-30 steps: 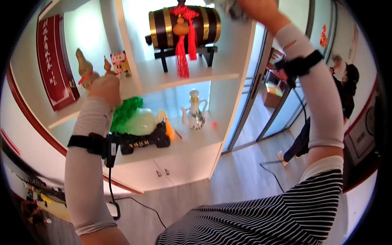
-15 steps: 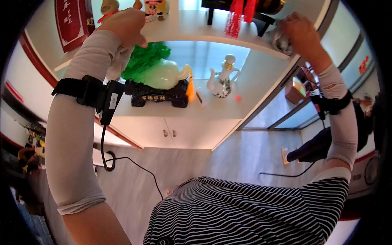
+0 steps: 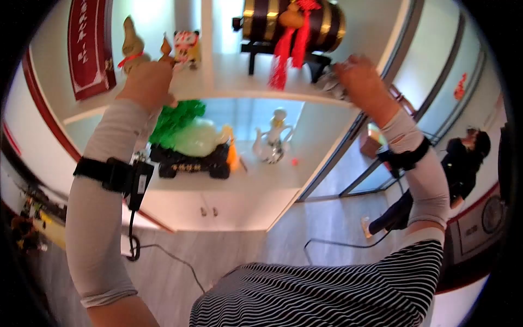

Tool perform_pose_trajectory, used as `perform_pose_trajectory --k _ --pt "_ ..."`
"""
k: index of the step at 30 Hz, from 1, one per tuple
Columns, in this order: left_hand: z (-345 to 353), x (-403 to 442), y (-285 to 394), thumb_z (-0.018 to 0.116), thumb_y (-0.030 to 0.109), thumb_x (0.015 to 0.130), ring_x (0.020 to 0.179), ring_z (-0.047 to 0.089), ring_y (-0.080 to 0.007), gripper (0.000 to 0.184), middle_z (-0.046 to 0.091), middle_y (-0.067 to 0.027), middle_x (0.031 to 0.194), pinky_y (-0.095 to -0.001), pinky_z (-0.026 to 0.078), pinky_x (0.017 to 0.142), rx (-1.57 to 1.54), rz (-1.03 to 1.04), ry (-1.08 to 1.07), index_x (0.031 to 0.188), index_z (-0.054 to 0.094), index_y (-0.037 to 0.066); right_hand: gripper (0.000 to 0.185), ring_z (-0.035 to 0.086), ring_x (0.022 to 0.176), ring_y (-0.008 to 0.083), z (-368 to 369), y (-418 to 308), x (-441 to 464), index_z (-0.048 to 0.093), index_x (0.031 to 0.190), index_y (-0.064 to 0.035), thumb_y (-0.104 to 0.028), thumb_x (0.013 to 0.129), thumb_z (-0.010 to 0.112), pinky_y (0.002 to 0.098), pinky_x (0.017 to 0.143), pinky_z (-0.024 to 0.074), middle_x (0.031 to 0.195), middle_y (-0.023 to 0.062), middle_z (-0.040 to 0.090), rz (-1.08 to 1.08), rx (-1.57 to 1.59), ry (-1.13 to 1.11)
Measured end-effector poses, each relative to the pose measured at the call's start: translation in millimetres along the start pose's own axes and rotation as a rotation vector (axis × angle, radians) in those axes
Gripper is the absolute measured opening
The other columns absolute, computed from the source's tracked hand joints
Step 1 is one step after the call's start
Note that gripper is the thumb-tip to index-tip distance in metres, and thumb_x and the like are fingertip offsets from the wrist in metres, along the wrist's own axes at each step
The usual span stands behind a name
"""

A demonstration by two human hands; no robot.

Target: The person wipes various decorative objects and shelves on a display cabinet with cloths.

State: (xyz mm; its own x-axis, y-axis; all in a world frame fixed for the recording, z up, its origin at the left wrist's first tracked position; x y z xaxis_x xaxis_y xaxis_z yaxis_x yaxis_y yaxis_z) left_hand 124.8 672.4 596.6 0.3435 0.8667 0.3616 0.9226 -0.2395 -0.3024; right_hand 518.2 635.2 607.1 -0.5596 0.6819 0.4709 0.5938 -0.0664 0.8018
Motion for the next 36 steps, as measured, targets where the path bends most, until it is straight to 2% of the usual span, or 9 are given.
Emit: perform_pose_trajectory --k 5,12,15,18,20,21,24,30,36 --pt "2 -3 -4 0.090 0.028 0.058 0.093 0.067 -0.0347 0.054 0.068 -0.0178 0.096 -0.0425 0.055 0.078 -0.049 -0.011 0.009 0.096 0.066 -0.003 0.022 0.059 0.106 0.0209 -29 17 16 0.069 0.102 -0.0159 -0.015 0.081 0.066 0.0417 0.091 0.0443 0.100 0.0022 0.068 0.018 -0.068 -0.144" --pt "4 -1 -5 0.091 0.028 0.057 0.092 0.068 -0.0336 0.051 0.069 -0.0175 0.095 -0.0417 0.055 0.076 -0.090 -0.054 -0.008 0.091 0.069 -0.003 0.032 0.057 0.111 0.0248 -55 115 80 0.069 0.104 -0.0102 -0.006 0.073 0.075 0.0381 0.092 0.0486 0.105 0.0079 0.065 0.145 -0.358 0.270" --pt "7 0 -7 0.091 0.028 0.056 0.091 0.068 -0.0334 0.049 0.069 -0.0172 0.094 -0.0420 0.056 0.075 -0.096 -0.044 0.029 0.089 0.069 -0.003 0.020 0.059 0.096 0.0274 -67 129 93 0.063 0.092 -0.0070 -0.007 0.072 0.063 0.0397 0.079 0.0506 0.094 0.0108 0.061 0.275 -0.227 0.275" --pt "8 1 -8 0.090 0.032 0.053 0.087 0.066 -0.0341 0.053 0.067 -0.0168 0.088 -0.0442 0.053 0.076 -0.087 -0.038 0.006 0.087 0.068 -0.001 0.032 0.056 0.112 0.0256 -59 113 85 0.069 0.106 -0.0099 -0.007 0.075 0.074 0.0391 0.091 0.0507 0.111 0.0081 0.063 0.221 -0.480 0.374" --pt "6 1 -7 0.091 0.033 0.053 0.087 0.067 -0.0339 0.054 0.067 -0.0172 0.088 -0.0436 0.053 0.075 -0.078 -0.065 0.017 0.087 0.068 -0.002 0.030 0.056 0.114 0.0258 -46 94 80 0.069 0.106 -0.0097 -0.008 0.076 0.073 0.0374 0.087 0.0525 0.115 0.0075 0.062 0.249 -0.311 0.076" --pt "6 -1 -6 0.091 0.034 0.053 0.087 0.067 -0.0337 0.055 0.067 -0.0176 0.087 -0.0430 0.054 0.074 -0.068 -0.083 0.016 0.087 0.068 -0.002 0.018 0.059 0.108 0.0231 -42 84 79 0.074 0.094 -0.0127 -0.019 0.077 0.073 0.0374 0.078 0.0539 0.108 0.0024 0.065 0.205 -0.337 0.047" --pt "4 -3 -4 0.091 0.031 0.056 0.091 0.069 -0.0295 0.050 0.070 -0.0132 0.093 -0.0389 0.056 0.073 -0.026 -0.092 0.009 0.091 0.071 0.001 0.019 0.059 0.108 0.0234 -47 79 80 0.074 0.098 -0.0122 -0.019 0.080 0.071 0.0367 0.079 0.0548 0.107 0.0033 0.065 0.209 -0.323 -0.006" --pt "4 -5 -3 0.091 0.031 0.057 0.089 0.069 -0.0281 0.051 0.071 -0.0118 0.089 -0.0385 0.055 0.071 -0.033 -0.119 -0.017 0.094 0.071 0.003 0.013 0.062 0.097 0.0261 -75 138 116 0.069 0.091 -0.0070 -0.009 0.079 0.063 0.0354 0.067 0.0592 0.098 0.0098 0.059 0.466 -0.395 0.383" --pt "6 -5 -3 0.091 0.030 0.056 0.086 0.070 -0.0270 0.048 0.070 -0.0110 0.087 -0.0381 0.055 0.069 -0.034 -0.116 0.018 0.090 0.071 0.003 0.014 0.064 0.097 0.0275 -30 150 151 0.069 0.091 -0.0048 -0.008 0.079 0.063 0.0363 0.073 0.0586 0.101 0.0108 0.060 0.395 -0.356 0.269"
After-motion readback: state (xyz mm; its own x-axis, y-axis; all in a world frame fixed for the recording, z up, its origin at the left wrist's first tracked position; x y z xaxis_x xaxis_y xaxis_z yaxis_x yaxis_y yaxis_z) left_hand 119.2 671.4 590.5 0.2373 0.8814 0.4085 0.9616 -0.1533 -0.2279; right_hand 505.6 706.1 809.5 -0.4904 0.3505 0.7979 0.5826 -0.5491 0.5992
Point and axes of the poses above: each hand's wrist, its own x-axis towards the middle knuckle, its own z-axis out of the palm, y = z × x, the point moved 3 cm from there along x, towards the middle knuckle
